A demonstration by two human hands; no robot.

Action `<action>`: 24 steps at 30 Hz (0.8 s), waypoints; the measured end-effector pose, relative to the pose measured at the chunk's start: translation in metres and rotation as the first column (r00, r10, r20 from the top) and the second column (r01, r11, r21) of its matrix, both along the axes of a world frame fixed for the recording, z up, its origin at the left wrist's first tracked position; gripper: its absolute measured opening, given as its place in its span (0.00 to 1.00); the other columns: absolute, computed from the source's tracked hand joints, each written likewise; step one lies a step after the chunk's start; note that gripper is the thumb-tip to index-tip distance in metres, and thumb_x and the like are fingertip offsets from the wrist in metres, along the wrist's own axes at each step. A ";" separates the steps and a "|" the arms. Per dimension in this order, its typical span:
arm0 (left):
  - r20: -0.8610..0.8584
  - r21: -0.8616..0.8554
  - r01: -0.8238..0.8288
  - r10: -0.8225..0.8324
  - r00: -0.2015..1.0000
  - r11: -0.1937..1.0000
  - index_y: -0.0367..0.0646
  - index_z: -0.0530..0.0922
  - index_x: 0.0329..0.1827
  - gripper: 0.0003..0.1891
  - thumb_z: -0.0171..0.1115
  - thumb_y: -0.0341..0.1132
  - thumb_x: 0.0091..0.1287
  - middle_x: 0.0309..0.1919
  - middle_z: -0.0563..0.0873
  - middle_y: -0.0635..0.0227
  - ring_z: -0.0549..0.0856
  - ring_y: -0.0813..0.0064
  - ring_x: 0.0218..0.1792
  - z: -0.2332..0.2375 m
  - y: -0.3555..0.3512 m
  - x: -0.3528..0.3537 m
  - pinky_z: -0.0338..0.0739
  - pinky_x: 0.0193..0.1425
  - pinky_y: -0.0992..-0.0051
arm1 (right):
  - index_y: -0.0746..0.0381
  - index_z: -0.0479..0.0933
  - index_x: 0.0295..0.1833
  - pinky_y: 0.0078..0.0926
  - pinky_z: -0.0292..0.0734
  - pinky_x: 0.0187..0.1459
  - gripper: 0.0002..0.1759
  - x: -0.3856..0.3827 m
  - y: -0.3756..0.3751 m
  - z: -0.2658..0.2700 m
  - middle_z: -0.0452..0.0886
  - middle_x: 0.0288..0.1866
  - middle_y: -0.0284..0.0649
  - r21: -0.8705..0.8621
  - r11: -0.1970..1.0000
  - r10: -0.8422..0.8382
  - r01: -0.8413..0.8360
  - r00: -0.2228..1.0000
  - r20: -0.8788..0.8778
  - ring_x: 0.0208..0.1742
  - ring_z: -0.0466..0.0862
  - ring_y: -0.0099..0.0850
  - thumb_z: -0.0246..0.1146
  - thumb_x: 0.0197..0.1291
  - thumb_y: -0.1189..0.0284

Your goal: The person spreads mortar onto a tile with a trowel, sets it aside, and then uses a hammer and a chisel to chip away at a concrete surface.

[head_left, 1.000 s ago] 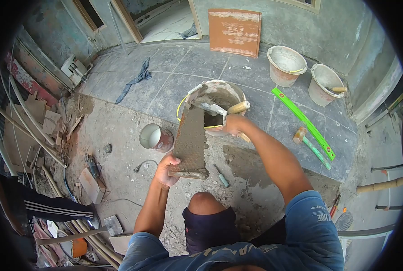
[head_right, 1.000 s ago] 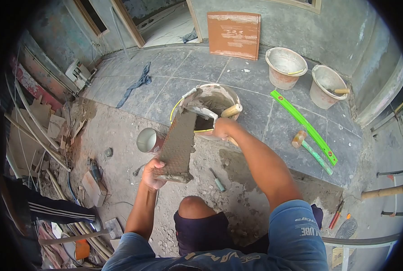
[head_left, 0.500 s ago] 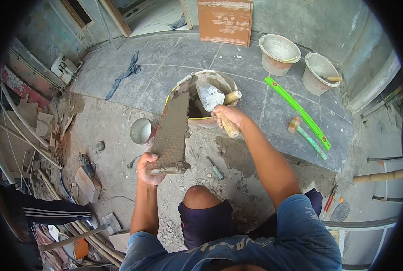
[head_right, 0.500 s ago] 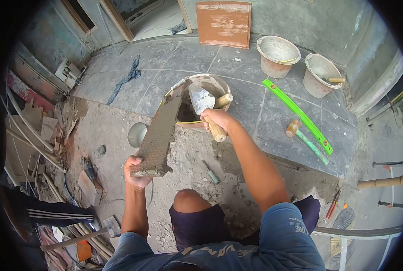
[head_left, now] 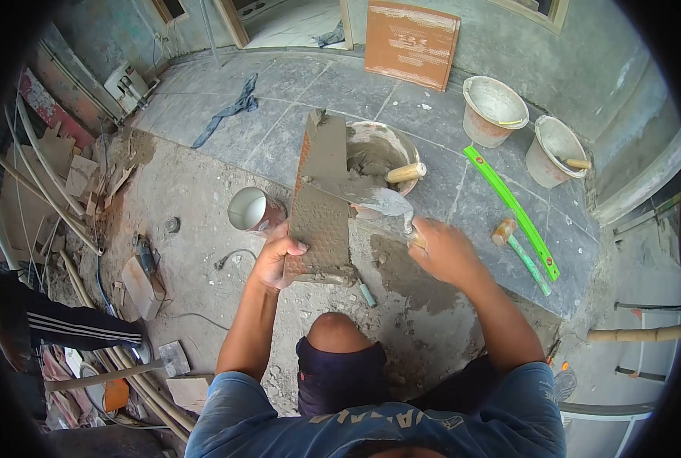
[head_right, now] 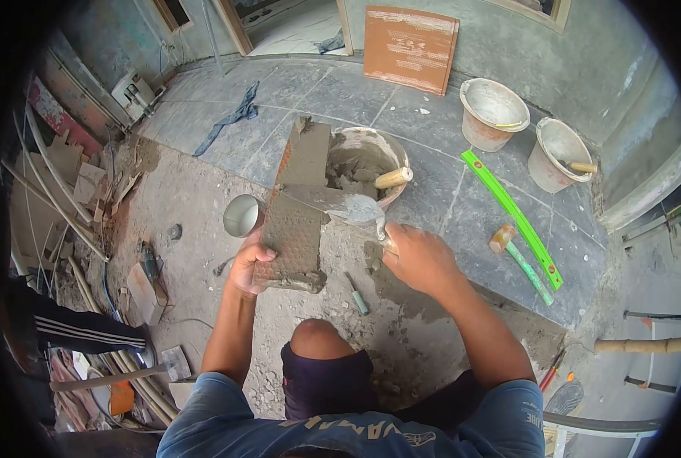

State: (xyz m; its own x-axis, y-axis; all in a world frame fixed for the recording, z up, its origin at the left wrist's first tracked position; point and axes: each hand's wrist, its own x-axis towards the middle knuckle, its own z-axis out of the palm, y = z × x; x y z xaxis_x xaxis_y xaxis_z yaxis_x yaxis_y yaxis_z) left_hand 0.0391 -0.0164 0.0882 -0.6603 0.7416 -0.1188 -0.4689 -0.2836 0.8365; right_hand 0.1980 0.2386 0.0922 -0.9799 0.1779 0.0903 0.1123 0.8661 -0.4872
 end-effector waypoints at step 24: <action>0.217 0.168 0.032 -0.068 0.974 0.985 0.32 0.65 0.67 0.36 0.57 0.28 0.48 0.55 0.79 0.47 0.81 0.51 0.54 -0.030 -0.003 0.000 0.76 0.59 0.51 | 0.77 0.66 0.63 0.42 0.80 0.42 0.31 -0.095 0.020 -0.090 0.83 0.41 0.60 -0.329 0.883 -0.311 0.336 0.942 0.127 0.39 0.85 0.50 0.58 0.61 0.64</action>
